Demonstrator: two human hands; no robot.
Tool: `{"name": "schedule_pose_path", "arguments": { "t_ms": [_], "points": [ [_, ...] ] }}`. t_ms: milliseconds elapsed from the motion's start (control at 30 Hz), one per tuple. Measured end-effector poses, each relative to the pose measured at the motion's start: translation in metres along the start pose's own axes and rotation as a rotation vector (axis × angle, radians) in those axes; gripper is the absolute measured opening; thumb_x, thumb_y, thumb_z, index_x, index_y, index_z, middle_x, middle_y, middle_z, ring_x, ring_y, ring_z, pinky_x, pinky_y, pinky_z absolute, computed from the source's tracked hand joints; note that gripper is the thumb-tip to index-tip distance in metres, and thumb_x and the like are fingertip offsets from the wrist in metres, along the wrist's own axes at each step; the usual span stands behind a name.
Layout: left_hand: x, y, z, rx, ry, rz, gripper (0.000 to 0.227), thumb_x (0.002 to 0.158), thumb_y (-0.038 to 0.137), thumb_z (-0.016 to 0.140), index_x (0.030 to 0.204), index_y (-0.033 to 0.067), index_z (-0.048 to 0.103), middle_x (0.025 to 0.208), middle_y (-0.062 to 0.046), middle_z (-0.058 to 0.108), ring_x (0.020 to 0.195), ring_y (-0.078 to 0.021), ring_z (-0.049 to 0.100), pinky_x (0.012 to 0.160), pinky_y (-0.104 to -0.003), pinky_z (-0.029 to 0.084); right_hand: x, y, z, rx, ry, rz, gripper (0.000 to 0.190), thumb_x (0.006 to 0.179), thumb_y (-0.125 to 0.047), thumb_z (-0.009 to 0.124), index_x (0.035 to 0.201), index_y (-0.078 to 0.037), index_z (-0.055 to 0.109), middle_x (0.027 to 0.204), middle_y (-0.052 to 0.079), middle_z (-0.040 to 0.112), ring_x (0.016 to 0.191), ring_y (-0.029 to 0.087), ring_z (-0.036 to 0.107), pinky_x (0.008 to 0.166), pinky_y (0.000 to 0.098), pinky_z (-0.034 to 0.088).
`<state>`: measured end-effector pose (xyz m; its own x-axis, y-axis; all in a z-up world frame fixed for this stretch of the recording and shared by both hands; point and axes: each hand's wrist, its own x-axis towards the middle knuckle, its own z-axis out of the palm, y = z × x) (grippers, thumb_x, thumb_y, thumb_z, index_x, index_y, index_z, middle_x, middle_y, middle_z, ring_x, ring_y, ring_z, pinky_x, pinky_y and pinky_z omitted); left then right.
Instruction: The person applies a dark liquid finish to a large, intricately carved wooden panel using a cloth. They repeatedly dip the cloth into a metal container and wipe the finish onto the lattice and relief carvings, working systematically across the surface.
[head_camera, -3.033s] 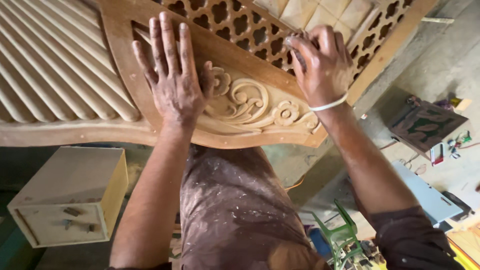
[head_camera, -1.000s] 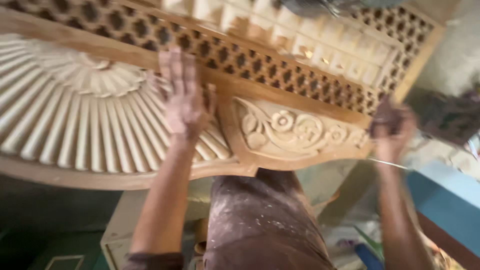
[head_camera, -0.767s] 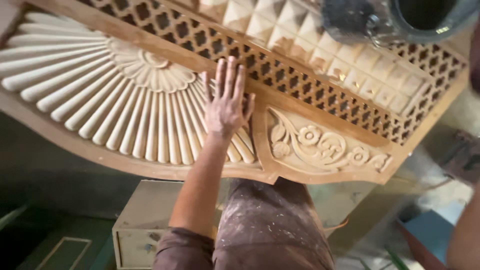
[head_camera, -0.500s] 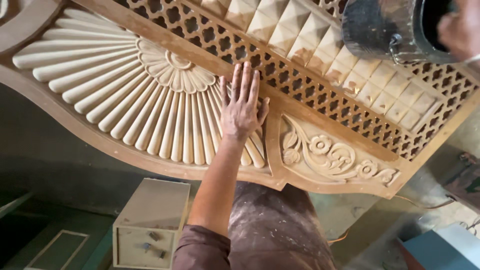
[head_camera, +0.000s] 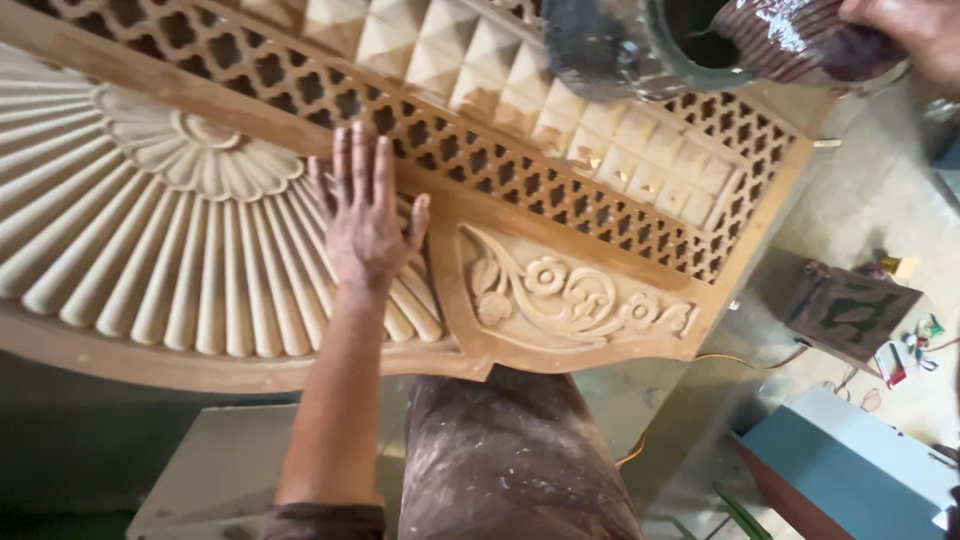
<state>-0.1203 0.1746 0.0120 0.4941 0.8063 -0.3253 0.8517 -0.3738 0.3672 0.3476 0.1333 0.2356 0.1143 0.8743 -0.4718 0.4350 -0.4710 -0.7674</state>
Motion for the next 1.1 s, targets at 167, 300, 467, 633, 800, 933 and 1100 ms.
{"name": "schedule_pose_path", "arguments": {
  "t_ms": [167, 300, 467, 633, 800, 933, 1100],
  "points": [
    [0.001, 0.001, 0.005, 0.060, -0.022, -0.076, 0.084, 0.105, 0.066, 0.030, 0.168, 0.0130, 0.011, 0.175, -0.011, -0.002, 0.161, -0.0262, -0.003, 0.129, -0.053, -0.006, -0.025, 0.035, -0.009, 0.042, -0.129, 0.022, 0.039, 0.100, -0.027, 0.080, 0.126, -0.005, 0.062, 0.117, 0.006, 0.068, 0.102, 0.015, 0.068, 0.091, 0.0296, 0.059],
    [0.002, -0.005, 0.021, 0.052, -0.036, -0.156, 0.081, 0.105, 0.062, 0.034, 0.166, 0.0131, 0.012, 0.173, -0.013, 0.000, 0.160, -0.0287, -0.001, 0.128, -0.055, -0.004, -0.021, 0.084, -0.015, 0.149, -0.206, -0.008, 0.039, 0.099, -0.029, 0.080, 0.123, -0.004, 0.064, 0.114, 0.006, 0.070, 0.099, 0.015, 0.069, 0.089, 0.0289, 0.060],
    [-0.017, 0.024, 0.073, 0.086, 0.407, -0.144, 0.072, 0.112, 0.043, 0.047, 0.172, 0.0172, 0.017, 0.177, -0.003, 0.003, 0.165, -0.0234, 0.002, 0.136, -0.048, -0.001, -0.025, 0.137, -0.023, 0.353, -0.295, -0.032, 0.038, 0.097, -0.031, 0.081, 0.120, -0.004, 0.066, 0.110, 0.006, 0.071, 0.095, 0.014, 0.070, 0.086, 0.0281, 0.060],
    [-0.056, 0.151, 0.127, -0.051, 0.396, 0.012, 0.069, 0.113, 0.038, 0.054, 0.165, 0.0107, 0.018, 0.173, -0.008, -0.001, 0.162, -0.0243, -0.001, 0.135, -0.050, -0.001, -0.089, 0.171, -0.008, 0.479, -0.154, -0.085, 0.037, 0.098, -0.027, 0.083, 0.123, -0.004, 0.068, 0.114, 0.006, 0.073, 0.101, 0.015, 0.073, 0.096, 0.0295, 0.063],
    [-0.071, 0.247, 0.166, -0.113, 0.312, -0.099, 0.072, 0.108, 0.044, 0.051, 0.164, 0.0083, 0.024, 0.172, -0.015, 0.007, 0.161, -0.0327, 0.006, 0.132, -0.055, 0.000, -0.130, 0.222, 0.045, 0.068, -0.171, -0.006, 0.030, 0.093, -0.013, 0.076, 0.121, -0.005, 0.066, 0.113, 0.007, 0.073, 0.098, 0.015, 0.072, 0.085, 0.0267, 0.064],
    [-0.069, 0.265, 0.165, -0.053, 0.294, -0.175, 0.068, 0.111, 0.045, 0.046, 0.164, 0.0078, 0.027, 0.171, -0.017, 0.014, 0.161, -0.0326, 0.011, 0.132, -0.057, 0.001, -0.135, 0.256, 0.098, -0.657, 0.017, -0.316, 0.033, 0.097, -0.015, 0.079, 0.128, -0.009, 0.071, 0.104, 0.012, 0.067, 0.079, 0.021, 0.063, 0.066, 0.0319, 0.059],
    [-0.067, 0.270, 0.153, -0.005, 0.240, -0.187, 0.066, 0.111, 0.046, 0.045, 0.163, 0.0083, 0.027, 0.170, -0.016, 0.018, 0.160, -0.0315, 0.013, 0.130, -0.060, 0.001, -0.139, 0.247, 0.126, -0.995, 0.085, -0.464, 0.031, 0.092, -0.026, 0.079, 0.120, -0.012, 0.074, 0.101, 0.012, 0.062, 0.088, 0.023, 0.062, 0.067, 0.0339, 0.059]
  ]
}}
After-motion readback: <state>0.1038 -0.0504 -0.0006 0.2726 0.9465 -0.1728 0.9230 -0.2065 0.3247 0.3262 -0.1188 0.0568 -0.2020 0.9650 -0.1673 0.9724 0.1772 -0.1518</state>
